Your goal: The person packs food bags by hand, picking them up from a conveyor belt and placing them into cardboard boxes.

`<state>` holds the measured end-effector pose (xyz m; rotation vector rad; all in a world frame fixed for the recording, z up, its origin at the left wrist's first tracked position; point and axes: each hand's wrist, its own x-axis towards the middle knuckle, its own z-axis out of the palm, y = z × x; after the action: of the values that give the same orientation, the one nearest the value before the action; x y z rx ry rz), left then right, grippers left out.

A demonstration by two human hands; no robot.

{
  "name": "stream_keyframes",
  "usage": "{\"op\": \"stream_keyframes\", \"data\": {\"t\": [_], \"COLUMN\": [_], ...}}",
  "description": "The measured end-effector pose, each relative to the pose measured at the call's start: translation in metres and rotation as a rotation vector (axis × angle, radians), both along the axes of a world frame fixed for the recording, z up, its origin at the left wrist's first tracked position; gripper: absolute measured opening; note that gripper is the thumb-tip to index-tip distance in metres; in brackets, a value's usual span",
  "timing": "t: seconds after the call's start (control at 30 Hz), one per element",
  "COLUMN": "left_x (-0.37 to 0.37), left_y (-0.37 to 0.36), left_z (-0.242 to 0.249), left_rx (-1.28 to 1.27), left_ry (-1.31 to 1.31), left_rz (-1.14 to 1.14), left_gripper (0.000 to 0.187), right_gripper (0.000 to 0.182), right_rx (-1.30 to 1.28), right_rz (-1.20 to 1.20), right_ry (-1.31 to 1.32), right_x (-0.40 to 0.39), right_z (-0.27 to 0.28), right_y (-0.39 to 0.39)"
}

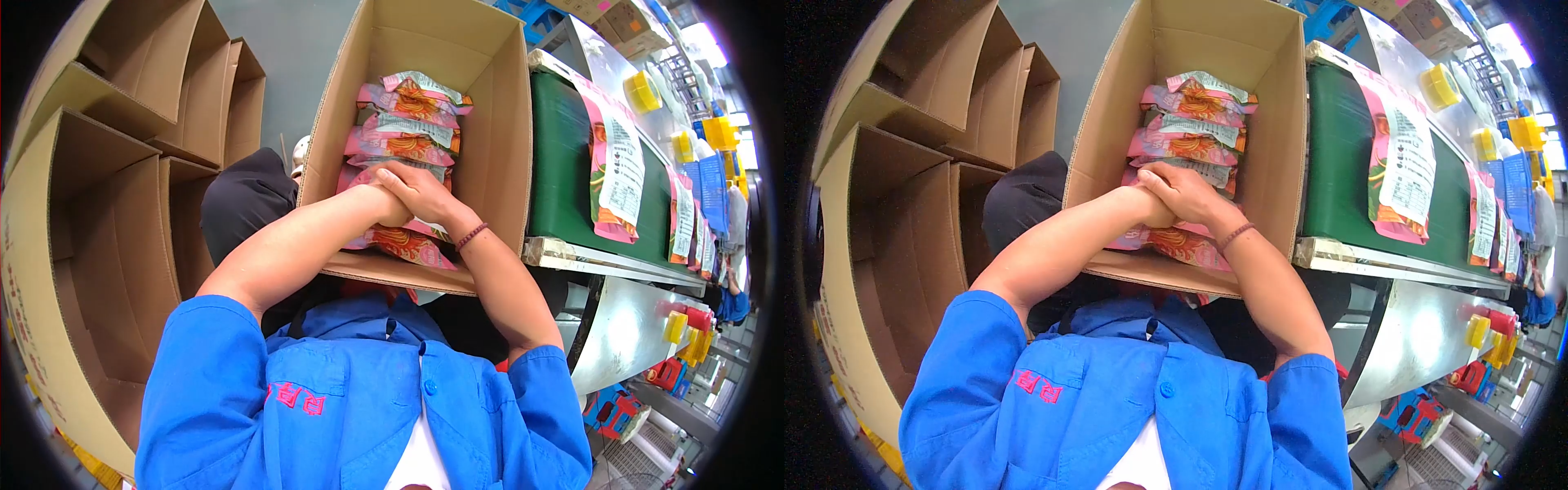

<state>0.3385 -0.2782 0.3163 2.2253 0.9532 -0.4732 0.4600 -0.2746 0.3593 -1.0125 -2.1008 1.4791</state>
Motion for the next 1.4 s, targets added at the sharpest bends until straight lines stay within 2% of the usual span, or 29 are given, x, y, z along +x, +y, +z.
{"op": "stream_keyframes", "data": {"t": [0.1, 0.23, 0.3, 0.33, 0.4, 0.43, 0.47, 0.53, 0.57, 0.6, 0.63, 0.67, 0.7, 0.73, 0.8, 0.83, 0.9, 0.93, 0.97, 1.0, 1.03, 1.1, 1.13, 1.17, 1.2, 1.27, 1.3, 1.33, 1.4], "left_x": [-0.004, -0.009, -0.01, -0.009, -0.006, -0.004, 0.0, 0.012, 0.023, 0.034, 0.045, 0.057, 0.07, 0.081, 0.097, 0.099, 0.093, 0.089, 0.084, 0.076, 0.066, 0.044, 0.032, 0.02, 0.011, -0.006, -0.013, -0.021, -0.035], "left_y": [0.002, 0.006, 0.01, 0.013, 0.022, 0.028, 0.034, 0.035, 0.039, 0.046, 0.054, 0.06, 0.06, 0.061, 0.064, 0.06, 0.061, 0.058, 0.061, 0.065, 0.069, 0.085, 0.093, 0.096, 0.098, 0.101, 0.103, 0.104, 0.09], "left_z": [0.001, 0.012, 0.019, 0.025, 0.032, 0.035, 0.039, 0.066, 0.075, 0.078, 0.08, 0.084, 0.097, 0.092, 0.072, 0.074, 0.076, 0.074, 0.074, 0.075, 0.079, 0.079, 0.078, 0.089, 0.089, 0.089, 0.072, 0.046, -0.002], "left_rx": [-0.005, 0.014, 0.026, 0.031, 0.067, 0.119, 0.161, -0.864, -0.904, -0.899, -1.016, -1.132, -1.172, -1.166, -1.178, -1.226, -1.23, -1.246, -1.286, -1.281, -1.094, -0.712, -0.514, -0.261, -0.261, 0.539, 0.629, 0.636, 0.602], "left_ry": [0.004, -0.09, -0.177, -0.239, -0.468, -0.638, -0.796, -0.916, -0.965, -0.972, -1.09, -1.207, -1.257, -1.267, -1.571, -1.606, -1.604, -1.598, -1.575, -1.566, -1.482, -1.355, -1.317, -1.141, -1.135, -0.603, -0.444, -0.287, -0.031], "left_rz": [0.019, 0.089, 0.136, 0.165, 0.221, 0.217, 0.215, 0.813, 0.896, 0.887, 0.824, 0.752, 0.93, 0.916, 0.927, 1.024, 1.008, 0.991, 0.991, 1.014, 1.004, 0.977, 0.962, 0.992, 0.998, 0.835, 0.756, 0.599, 0.284], "left_gripper": [0.037, 0.042, 0.045, 0.046, 0.049, 0.051, 0.052, 0.078, 0.092, 0.092, 0.092, 0.092, 0.084, 0.084, 0.07, 0.058, 0.058, 0.057, 0.052, 0.052, 0.051, 0.048, 0.047, 0.047, 0.047, 0.05, 0.051, 0.049, 0.045], "right_gripper": [0.045, 0.042, 0.031, 0.031, 0.017, 0.008, 0.01, 0.013, 0.015, 0.016, 0.018, 0.021, 0.025, 0.028, 0.044, 0.055, 0.068, 0.088, 0.101, 0.102, 0.098, 0.094, 0.094, 0.09, 0.09, 0.079, 0.068, 0.061, 0.054], "right_rx": [0.091, 0.244, 0.265, 0.272, 0.474, 0.593, 0.549, 0.655, 0.689, 0.73, 0.814, 0.755, 0.729, 0.734, 0.809, 0.752, 0.937, 0.811, 0.548, 0.375, 0.379, 0.269, 0.154, 0.279, 0.275, 0.332, 0.433, 0.429, 0.564], "right_rz": [0.054, 0.025, -0.065, -0.07, -0.101, -0.218, -0.26, -0.37, -0.457, -0.557, -0.696, -0.742, -0.812, -0.88, -0.991, -0.99, -0.997, -1.056, -1.113, -1.148, -1.095, -1.11, -1.169, -1.22, -1.213, -1.126, -1.073, -1.029, -0.981], "right_ry": [0.065, 0.082, 0.142, 0.132, 0.127, 0.251, 0.192, 0.167, 0.156, 0.099, 0.005, 0.051, 0.041, -0.088, -0.484, -0.584, -0.888, -1.086, -1.274, -1.371, -1.369, -1.496, -1.627, -1.641, -1.639, -1.539, -1.578, -1.562, -1.435], "right_x": [-0.004, -0.01, -0.015, -0.011, -0.004, -0.002, 0.009, 0.036, 0.055, 0.075, 0.101, 0.125, 0.151, 0.178, 0.232, 0.262, 0.339, 0.36, 0.355, 0.365, 0.432, 0.439, 0.37, 0.348, 0.354, 0.387, 0.389, 0.394, 0.465], "right_z": [0.005, 0.013, 0.019, 0.025, 0.053, 0.069, 0.097, 0.145, 0.159, 0.178, 0.182, 0.187, 0.187, 0.188, 0.186, 0.184, 0.157, 0.154, 0.165, 0.162, 0.127, 0.109, 0.143, 0.151, 0.147, 0.141, 0.144, 0.154, 0.151], "right_y": [0.002, -0.004, -0.007, -0.006, -0.003, -0.004, -0.008, -0.011, -0.012, -0.013, -0.008, -0.003, 0.001, 0.005, 0.017, 0.024, 0.043, 0.044, 0.041, 0.043, 0.057, 0.052, 0.034, 0.027, 0.033, 0.047, 0.052, 0.053, 0.074]}}
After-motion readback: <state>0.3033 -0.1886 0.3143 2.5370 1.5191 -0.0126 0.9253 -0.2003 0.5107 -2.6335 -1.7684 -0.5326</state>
